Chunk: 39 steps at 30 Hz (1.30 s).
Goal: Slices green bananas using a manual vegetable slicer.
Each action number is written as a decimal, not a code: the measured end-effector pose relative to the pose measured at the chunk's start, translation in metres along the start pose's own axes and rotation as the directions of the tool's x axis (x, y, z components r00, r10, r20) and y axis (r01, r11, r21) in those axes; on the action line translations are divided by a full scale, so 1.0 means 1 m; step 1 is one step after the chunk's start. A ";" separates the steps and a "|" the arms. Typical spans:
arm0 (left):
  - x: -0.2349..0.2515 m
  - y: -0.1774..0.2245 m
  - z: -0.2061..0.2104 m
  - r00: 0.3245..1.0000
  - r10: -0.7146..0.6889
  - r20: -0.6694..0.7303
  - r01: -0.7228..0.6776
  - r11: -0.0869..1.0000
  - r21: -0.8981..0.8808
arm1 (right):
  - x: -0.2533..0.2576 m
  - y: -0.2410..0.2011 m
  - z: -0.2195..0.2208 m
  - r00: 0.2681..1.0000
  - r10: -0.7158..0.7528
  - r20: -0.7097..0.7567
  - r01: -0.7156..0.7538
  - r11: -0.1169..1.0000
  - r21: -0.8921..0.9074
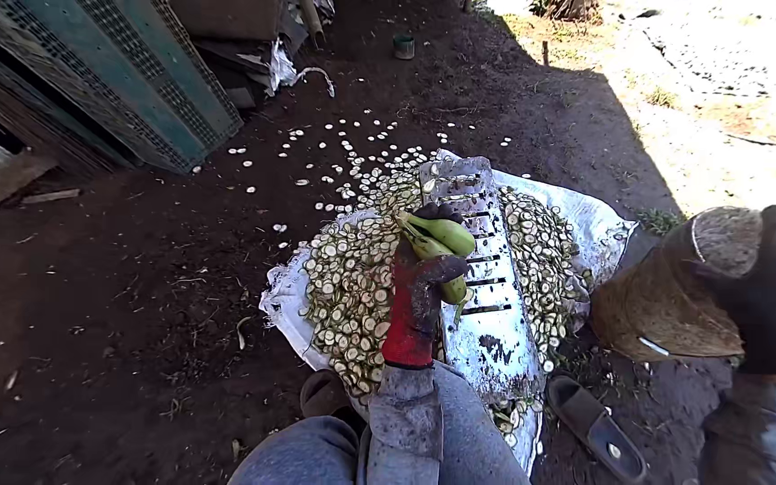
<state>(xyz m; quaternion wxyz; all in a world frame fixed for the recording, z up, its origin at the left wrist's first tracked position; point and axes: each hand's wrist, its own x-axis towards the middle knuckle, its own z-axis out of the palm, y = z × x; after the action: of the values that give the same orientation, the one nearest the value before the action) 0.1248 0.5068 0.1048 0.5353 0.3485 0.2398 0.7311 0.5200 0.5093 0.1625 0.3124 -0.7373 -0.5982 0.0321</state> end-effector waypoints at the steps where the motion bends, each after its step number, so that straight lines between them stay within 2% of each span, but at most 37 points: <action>1: -0.001 -0.003 0.002 1.000 -0.005 0.013 0.004 0.998 0.064 | -0.022 -0.038 0.021 0.984 -0.143 0.109 0.119 0.972 0.204; 2: -0.002 -0.006 0.005 1.000 -0.010 0.030 0.006 0.991 0.136 | -0.042 -0.072 0.048 0.945 -0.257 0.203 0.160 0.903 0.399; 4: -0.008 -0.009 0.012 0.996 -0.070 0.055 0.049 0.948 0.315 | -0.073 -0.124 0.103 0.835 -0.454 0.311 0.120 0.702 0.702; 6: -0.013 -0.010 0.013 0.974 -0.158 0.161 0.087 0.921 0.379 | -0.082 -0.156 0.146 0.780 -0.576 0.244 0.105 0.506 0.856; 7: -0.014 -0.010 0.010 0.952 -0.185 0.243 0.091 0.931 0.355 | -0.081 -0.164 0.157 0.780 -0.595 0.193 0.116 0.441 0.890; 9: -0.014 -0.005 0.009 0.923 -0.203 0.326 0.093 0.942 0.322 | -0.077 -0.164 0.161 0.793 -0.590 0.151 0.113 0.386 0.916; 11: -0.011 -0.002 0.011 0.896 -0.215 0.387 0.061 0.926 0.372 | -0.076 -0.155 0.152 0.818 -0.544 0.184 0.014 0.339 0.941; 12: -0.009 -0.002 0.012 0.888 -0.224 0.402 0.022 0.894 0.448 | -0.075 -0.150 0.147 0.833 -0.512 0.209 -0.056 0.298 0.953; 13: -0.006 -0.004 0.011 0.884 -0.230 0.406 -0.051 0.816 0.575 | -0.076 -0.145 0.144 0.846 -0.480 0.231 -0.115 0.258 0.959; 14: -0.002 -0.006 0.009 0.875 -0.256 0.410 -0.140 0.678 0.722 | -0.077 -0.138 0.141 0.856 -0.450 0.254 -0.152 0.251 0.956; 16: 0.004 -0.013 0.007 0.862 -0.349 0.367 -0.229 0.377 0.897 | -0.077 -0.128 0.136 0.862 -0.428 0.273 -0.172 0.260 0.950; 17: 0.004 -0.013 0.009 0.848 -0.410 0.335 -0.207 0.326 0.923 | -0.076 -0.124 0.133 0.841 -0.463 0.281 -0.167 0.271 0.948; 19: 0.005 -0.017 0.012 0.823 -0.478 0.306 -0.141 0.350 0.926 | -0.074 -0.119 0.132 0.806 -0.507 0.306 -0.190 0.267 0.945; 22: 0.007 -0.021 0.014 0.841 -0.431 0.326 -0.120 0.438 0.891 | -0.075 -0.119 0.131 0.797 -0.520 0.306 -0.202 0.248 0.948; 25: 0.005 -0.025 0.011 0.871 -0.352 0.342 -0.154 0.466 0.871 | -0.075 -0.127 0.121 0.804 -0.526 0.277 0.002 0.468 0.884; 28: 0.005 -0.029 0.011 0.895 -0.295 0.333 -0.200 0.401 0.894 | -0.081 -0.130 0.124 0.899 -0.427 0.101 0.227 0.650 0.725; 30: 0.005 -0.030 0.014 0.917 -0.228 0.326 -0.222 0.387 0.895 | -0.082 -0.134 0.127 0.903 -0.429 -0.023 0.348 0.698 0.626; 33: 0.001 -0.037 0.018 0.932 -0.133 0.339 -0.272 0.362 0.891 | -0.079 -0.143 0.123 0.890 -0.453 -0.047 0.413 0.761 0.499; 35: 0.000 -0.040 0.019 0.941 -0.055 0.334 -0.312 0.247 0.918 | -0.076 -0.151 0.114 0.867 -0.498 -0.020 0.469 0.802 0.370; 37: 0.000 -0.032 0.014 0.941 0.033 0.336 -0.336 -0.005 0.942 | -0.083 -0.155 0.102 0.846 -0.528 0.081 0.488 0.826 0.282; 39: 0.008 -0.018 -0.005 0.953 0.121 0.279 -0.245 -0.236 0.940 | -0.101 -0.144 0.089 0.830 -0.544 0.123 0.488 0.814 0.314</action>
<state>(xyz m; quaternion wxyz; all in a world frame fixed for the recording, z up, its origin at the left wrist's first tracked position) 0.1300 0.5205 0.0907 -0.0378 0.6933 0.6390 0.3311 0.3293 0.4688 0.1297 0.3426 -0.4892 -0.7954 0.1031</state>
